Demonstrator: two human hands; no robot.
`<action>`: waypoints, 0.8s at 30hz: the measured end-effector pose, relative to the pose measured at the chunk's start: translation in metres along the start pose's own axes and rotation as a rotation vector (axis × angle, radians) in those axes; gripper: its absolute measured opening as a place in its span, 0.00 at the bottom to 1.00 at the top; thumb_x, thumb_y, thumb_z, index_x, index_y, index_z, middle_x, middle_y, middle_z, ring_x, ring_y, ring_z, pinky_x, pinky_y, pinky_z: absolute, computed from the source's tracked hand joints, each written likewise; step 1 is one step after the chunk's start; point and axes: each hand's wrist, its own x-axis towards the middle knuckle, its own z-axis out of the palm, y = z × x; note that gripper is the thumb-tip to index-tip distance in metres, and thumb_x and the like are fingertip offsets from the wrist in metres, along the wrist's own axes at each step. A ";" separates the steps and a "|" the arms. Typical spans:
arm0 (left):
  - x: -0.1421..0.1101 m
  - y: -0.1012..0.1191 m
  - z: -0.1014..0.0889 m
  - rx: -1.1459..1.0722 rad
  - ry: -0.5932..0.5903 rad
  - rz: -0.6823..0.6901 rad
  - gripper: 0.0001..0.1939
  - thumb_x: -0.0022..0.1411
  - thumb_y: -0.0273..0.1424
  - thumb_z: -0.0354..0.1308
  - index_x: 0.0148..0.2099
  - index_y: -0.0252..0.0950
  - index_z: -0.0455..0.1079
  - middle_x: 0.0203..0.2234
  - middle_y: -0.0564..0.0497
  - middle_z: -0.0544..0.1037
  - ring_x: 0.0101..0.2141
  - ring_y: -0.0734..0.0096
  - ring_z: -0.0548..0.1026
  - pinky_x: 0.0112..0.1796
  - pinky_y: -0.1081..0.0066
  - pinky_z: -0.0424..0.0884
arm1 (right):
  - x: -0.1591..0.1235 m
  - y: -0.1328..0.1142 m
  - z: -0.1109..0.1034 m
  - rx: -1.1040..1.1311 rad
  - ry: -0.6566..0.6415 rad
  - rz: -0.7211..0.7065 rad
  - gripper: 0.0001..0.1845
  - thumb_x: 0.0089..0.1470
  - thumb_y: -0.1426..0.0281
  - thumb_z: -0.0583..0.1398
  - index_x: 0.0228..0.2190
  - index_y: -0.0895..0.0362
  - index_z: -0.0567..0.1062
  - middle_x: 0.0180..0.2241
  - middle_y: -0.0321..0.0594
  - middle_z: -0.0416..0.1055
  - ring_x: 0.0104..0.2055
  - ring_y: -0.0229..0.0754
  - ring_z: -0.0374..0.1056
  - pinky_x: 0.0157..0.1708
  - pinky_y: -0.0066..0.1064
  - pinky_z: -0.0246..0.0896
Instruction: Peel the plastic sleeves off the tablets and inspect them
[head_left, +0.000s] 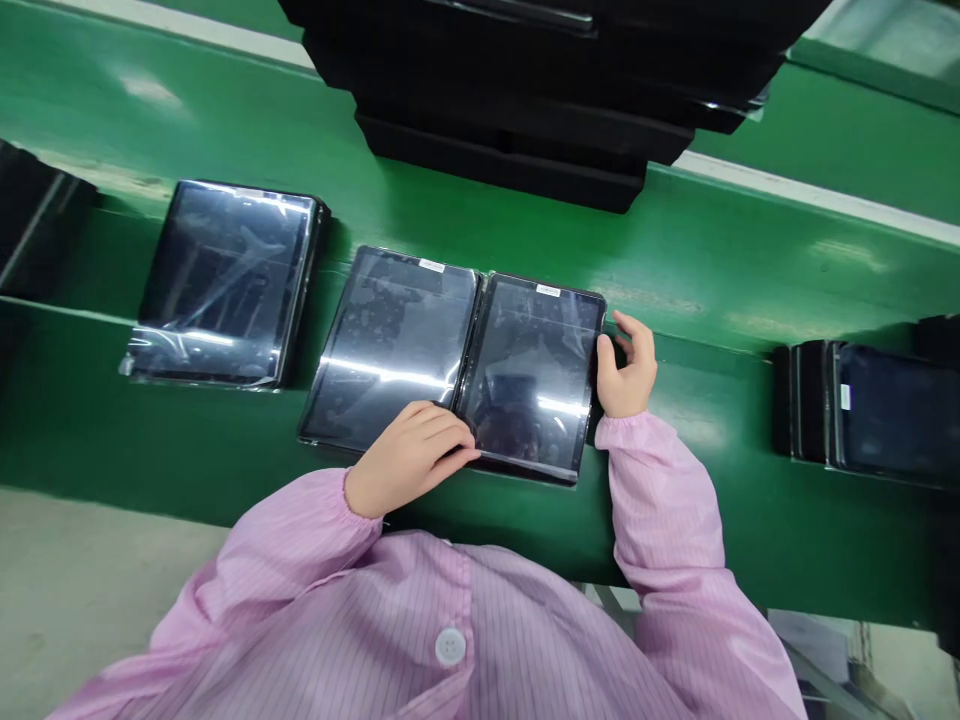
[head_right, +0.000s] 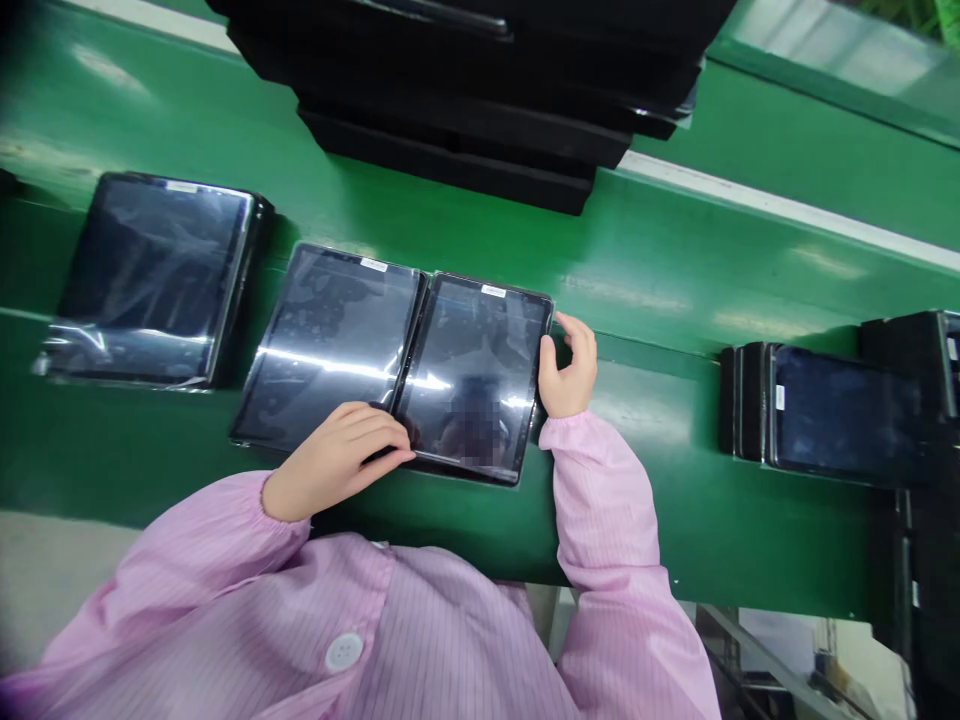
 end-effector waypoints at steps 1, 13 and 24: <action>-0.001 0.001 0.002 -0.035 0.030 -0.048 0.17 0.70 0.38 0.50 0.32 0.42 0.75 0.27 0.53 0.82 0.30 0.68 0.79 0.42 0.65 0.75 | -0.005 -0.001 -0.003 0.032 0.004 0.044 0.15 0.55 0.64 0.57 0.44 0.53 0.75 0.45 0.49 0.76 0.49 0.50 0.73 0.49 0.46 0.71; -0.018 -0.016 -0.006 -0.196 0.360 -0.253 0.13 0.69 0.35 0.51 0.30 0.40 0.64 0.43 0.47 0.84 0.46 0.60 0.81 0.48 0.58 0.78 | -0.035 -0.010 -0.040 0.209 -0.193 0.320 0.12 0.54 0.64 0.58 0.40 0.53 0.74 0.27 0.36 0.74 0.28 0.41 0.70 0.32 0.36 0.70; -0.032 -0.032 -0.015 -0.011 0.378 -0.081 0.10 0.61 0.29 0.63 0.26 0.41 0.73 0.44 0.51 0.82 0.48 0.56 0.78 0.49 0.53 0.76 | -0.036 -0.016 -0.045 0.169 -0.382 0.216 0.20 0.51 0.71 0.57 0.47 0.52 0.74 0.26 0.31 0.72 0.27 0.39 0.66 0.34 0.35 0.66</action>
